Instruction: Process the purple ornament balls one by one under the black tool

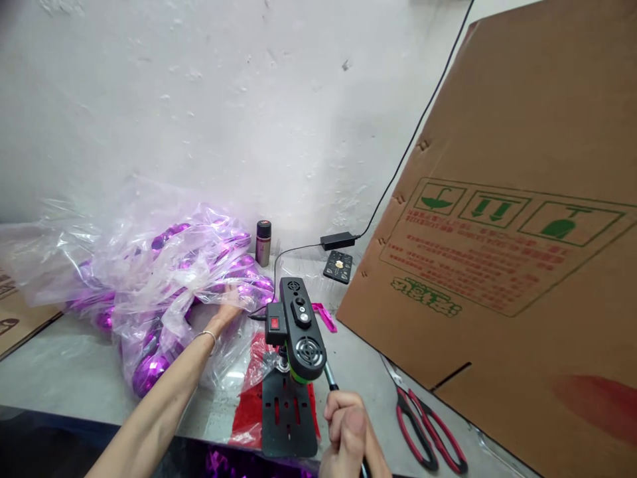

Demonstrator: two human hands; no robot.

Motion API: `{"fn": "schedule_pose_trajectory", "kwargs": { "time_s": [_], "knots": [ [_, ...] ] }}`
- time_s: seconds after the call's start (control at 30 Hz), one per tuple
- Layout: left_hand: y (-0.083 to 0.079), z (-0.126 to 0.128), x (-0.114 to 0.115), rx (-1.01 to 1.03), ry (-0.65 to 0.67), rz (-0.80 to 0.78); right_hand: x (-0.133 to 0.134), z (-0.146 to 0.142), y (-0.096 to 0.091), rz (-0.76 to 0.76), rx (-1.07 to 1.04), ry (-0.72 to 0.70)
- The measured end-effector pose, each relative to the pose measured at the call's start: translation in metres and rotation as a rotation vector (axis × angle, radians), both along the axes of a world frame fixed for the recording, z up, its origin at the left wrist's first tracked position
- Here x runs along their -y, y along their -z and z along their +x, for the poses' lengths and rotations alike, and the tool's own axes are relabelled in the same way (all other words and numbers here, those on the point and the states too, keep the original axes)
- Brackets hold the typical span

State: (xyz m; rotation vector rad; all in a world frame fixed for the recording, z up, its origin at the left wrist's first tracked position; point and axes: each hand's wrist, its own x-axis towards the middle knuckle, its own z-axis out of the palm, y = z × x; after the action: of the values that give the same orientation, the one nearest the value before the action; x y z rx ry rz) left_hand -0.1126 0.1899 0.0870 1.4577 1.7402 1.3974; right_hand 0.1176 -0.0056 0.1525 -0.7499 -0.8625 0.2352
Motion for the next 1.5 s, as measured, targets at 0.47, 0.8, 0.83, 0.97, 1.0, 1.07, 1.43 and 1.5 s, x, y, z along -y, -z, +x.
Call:
{"fn": "schedule_pose_trajectory", "kwargs": {
  "time_s": [0.47, 0.8, 0.83, 0.97, 1.0, 1.07, 1.43, 1.5],
  "knots": [
    [0.028, 0.0, 0.168, 0.566, 0.089, -0.337, 0.006, 0.0, -0.012, -0.079, -0.018, -0.108],
    [0.066, 0.053, 0.193, 0.283, -0.011, -0.228, 0.015, 0.005, -0.007, -0.153, 0.105, -0.139],
    [0.067, 0.053, 0.193, 0.239, -0.043, -0.207, 0.015, 0.005, -0.007, -0.151, 0.109, -0.143],
    [0.066, 0.048, 0.189, 0.254, -0.022, -0.188, 0.015, 0.007, -0.006, -0.135, 0.108, -0.148],
    [0.065, 0.048, 0.189, 0.271, -0.013, -0.178, 0.015, 0.007, -0.006, -0.126, 0.105, -0.149],
    [0.063, 0.05, 0.195, 0.295, -0.064, -0.107, 0.014, 0.008, -0.005, -0.11, 0.112, -0.154],
    [0.093, 0.074, 0.269, -0.832, 0.262, 0.611, 0.017, 0.01, -0.003, -0.144, 0.177, -0.183],
    [0.094, 0.072, 0.262, -0.777, 0.174, 0.572, 0.018, 0.014, -0.004, -0.146, 0.206, -0.193]
  ]
}}
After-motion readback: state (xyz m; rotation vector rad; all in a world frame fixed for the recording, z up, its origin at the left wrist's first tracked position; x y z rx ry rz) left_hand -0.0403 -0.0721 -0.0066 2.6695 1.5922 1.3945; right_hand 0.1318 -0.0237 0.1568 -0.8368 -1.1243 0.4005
